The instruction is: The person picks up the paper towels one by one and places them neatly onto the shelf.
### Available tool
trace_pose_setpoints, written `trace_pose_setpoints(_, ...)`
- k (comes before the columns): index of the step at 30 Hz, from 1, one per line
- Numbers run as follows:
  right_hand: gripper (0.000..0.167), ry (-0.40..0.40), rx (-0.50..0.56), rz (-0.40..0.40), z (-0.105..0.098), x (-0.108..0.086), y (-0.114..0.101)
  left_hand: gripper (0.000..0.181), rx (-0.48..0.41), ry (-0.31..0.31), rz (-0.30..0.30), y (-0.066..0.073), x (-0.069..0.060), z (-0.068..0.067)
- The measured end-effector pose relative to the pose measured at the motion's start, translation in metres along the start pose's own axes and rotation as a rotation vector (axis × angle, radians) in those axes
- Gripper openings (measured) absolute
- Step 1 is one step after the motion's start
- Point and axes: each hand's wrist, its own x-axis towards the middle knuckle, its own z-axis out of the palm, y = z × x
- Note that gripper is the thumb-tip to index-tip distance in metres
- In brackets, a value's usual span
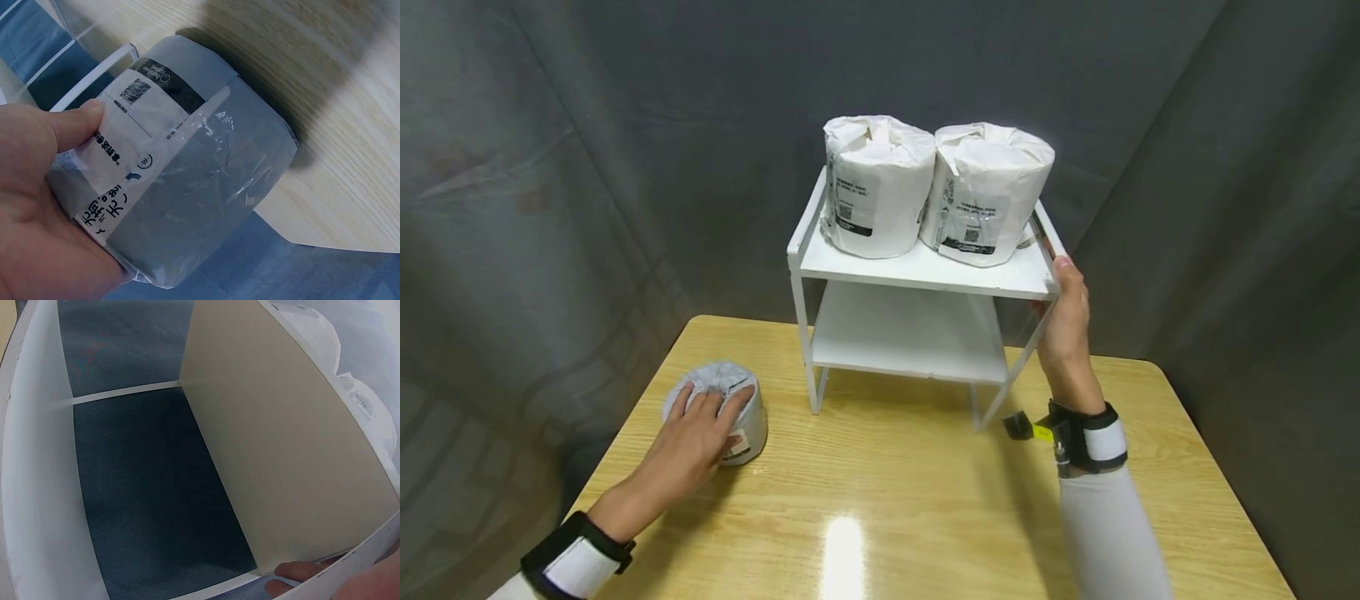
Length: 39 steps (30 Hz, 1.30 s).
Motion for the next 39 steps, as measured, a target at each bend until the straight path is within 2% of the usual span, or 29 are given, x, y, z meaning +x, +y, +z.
trace_pose_setpoints(15, 0.064, 0.001, -0.019, -0.009, 0.000, 0.002, -0.001, 0.080, 0.008, 0.000, 0.060, 0.021, -0.004, -0.007)
trace_pose_setpoints(26, 0.064, 0.008, -0.017, 0.010, 0.000, -0.001, -0.002, 0.088, 0.051, 0.001, 0.158, 0.040, -0.004, -0.019)
trace_pose_setpoints(33, 0.063, 0.000, -0.032, 0.003, 0.001, -0.001, -0.002, 0.089, 0.037, 0.019, 0.234, 0.057, 0.003, -0.031)
trace_pose_setpoints(39, 0.063, -0.006, -0.033, -0.009, 0.002, -0.001, -0.002, 0.086, 0.001, 0.003, 0.264, 0.072, 0.014, -0.047)
